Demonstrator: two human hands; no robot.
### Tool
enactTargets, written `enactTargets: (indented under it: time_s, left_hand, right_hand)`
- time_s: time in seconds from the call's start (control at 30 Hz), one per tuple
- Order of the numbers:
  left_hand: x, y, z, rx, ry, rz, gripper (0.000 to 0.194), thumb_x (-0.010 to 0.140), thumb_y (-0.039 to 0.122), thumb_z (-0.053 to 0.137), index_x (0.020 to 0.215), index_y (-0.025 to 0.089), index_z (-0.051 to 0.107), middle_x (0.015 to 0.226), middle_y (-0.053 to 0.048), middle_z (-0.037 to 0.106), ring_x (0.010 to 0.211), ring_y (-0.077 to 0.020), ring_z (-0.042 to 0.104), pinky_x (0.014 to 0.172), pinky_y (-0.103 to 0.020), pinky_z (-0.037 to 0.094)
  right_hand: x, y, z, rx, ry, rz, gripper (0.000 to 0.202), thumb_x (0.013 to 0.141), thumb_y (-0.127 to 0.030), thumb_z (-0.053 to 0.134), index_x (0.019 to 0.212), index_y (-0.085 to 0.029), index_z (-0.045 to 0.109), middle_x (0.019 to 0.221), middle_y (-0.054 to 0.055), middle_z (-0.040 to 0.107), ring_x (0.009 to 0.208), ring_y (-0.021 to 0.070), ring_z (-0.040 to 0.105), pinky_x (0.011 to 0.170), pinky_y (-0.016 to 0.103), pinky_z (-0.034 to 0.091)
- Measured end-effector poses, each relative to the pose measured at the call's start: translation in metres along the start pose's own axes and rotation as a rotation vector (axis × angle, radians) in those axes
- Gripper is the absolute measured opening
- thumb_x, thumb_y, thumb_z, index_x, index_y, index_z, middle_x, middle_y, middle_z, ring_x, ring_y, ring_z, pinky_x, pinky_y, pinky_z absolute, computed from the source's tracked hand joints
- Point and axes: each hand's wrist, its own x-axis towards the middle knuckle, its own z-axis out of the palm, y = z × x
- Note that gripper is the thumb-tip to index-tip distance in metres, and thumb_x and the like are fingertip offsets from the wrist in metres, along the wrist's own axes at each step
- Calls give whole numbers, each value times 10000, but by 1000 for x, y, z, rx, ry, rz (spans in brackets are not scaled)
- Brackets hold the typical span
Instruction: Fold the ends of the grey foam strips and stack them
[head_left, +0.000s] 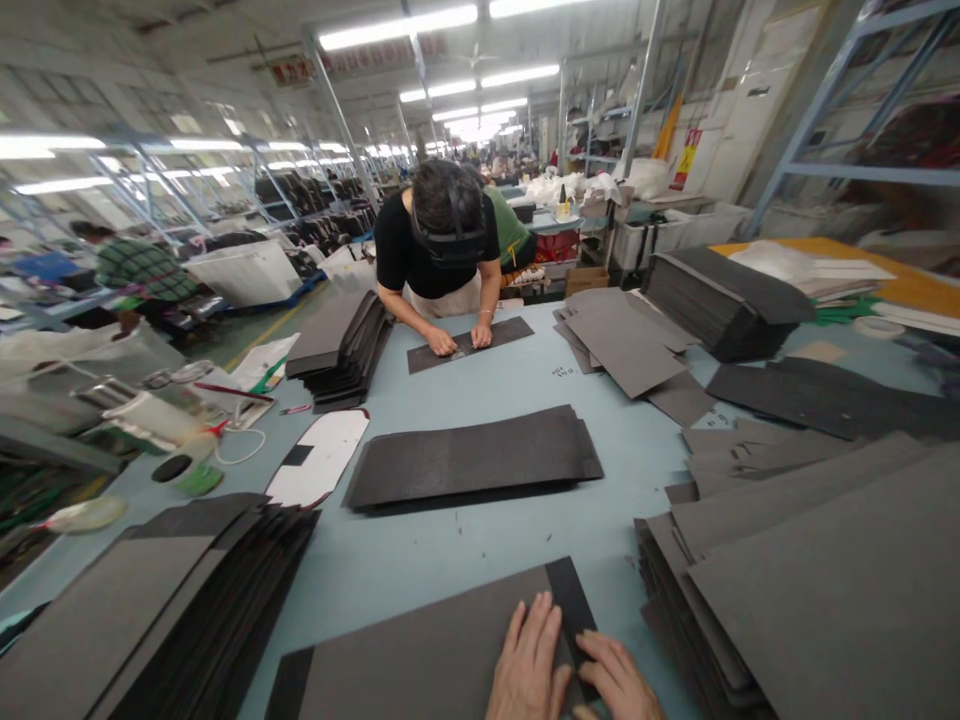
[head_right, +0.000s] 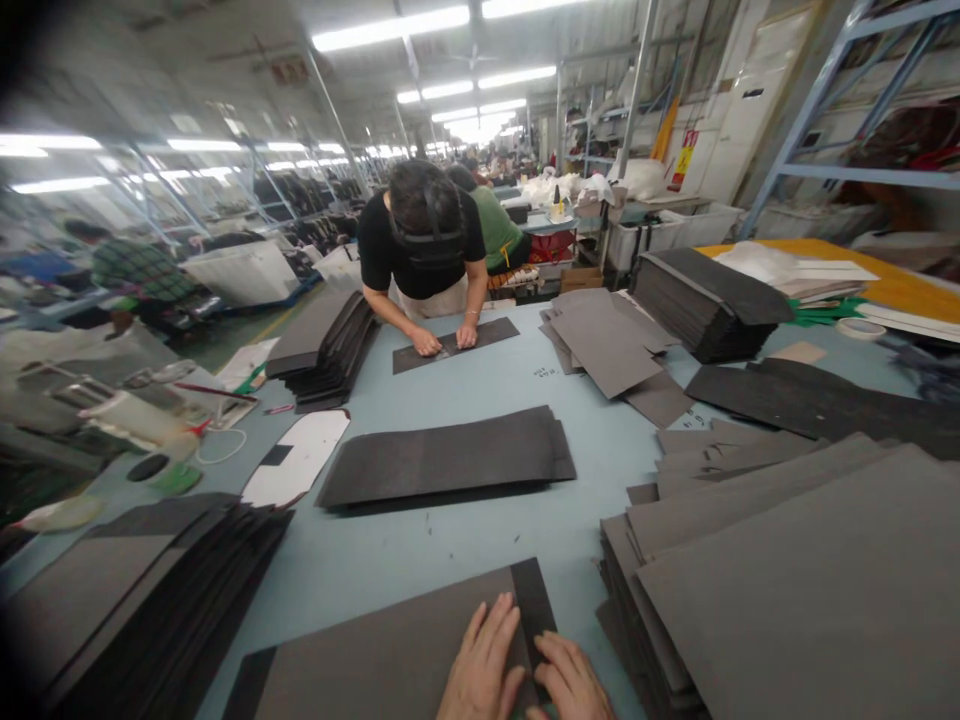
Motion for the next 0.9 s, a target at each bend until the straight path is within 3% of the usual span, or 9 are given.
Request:
enactTargets:
  time_s: [0.1,0.2,0.4,0.9]
  left_hand:
    - [-11,8,-33,-121,-109,-166,451,864,265,551,1295,147,490,1337,-147,569,1274,-254,500,1069,-469,428]
    - [-22,12,-46,-257,-193,-155,444,834,347,611,1221,148,524,1262,-155,598,1241,-287,511,1085,-523,385]
    - [-27,16,-37,-290,-188,-220,285,865,286,573,1123,167,559,1172,-135,629,1173,-277,536,1045,-505,393]
    - [-30,16,-31,-273,-105,-171,223,832,257,629,1037,170,609,1143,-121,672,1168,-263,565,1049,-493,404]
  right_hand:
    - [4,-10,-13,81,-143,128,125,859,-218,595,982,-199,608,1194,133,621,1165,262,561,926,419,539]
    - [5,-14,-15,136,-196,174,174,854,-229,614,1023,-186,598,1206,150,595,1191,286,516,956,492,499]
    - [2,-11,-14,183,-242,223,215,834,-243,640,1038,-189,596,1219,143,566,1203,292,476,987,509,458]
    - [4,-12,-16,190,-257,223,167,865,-234,596,1025,-186,587,1229,141,551,1204,281,467,1002,486,444]
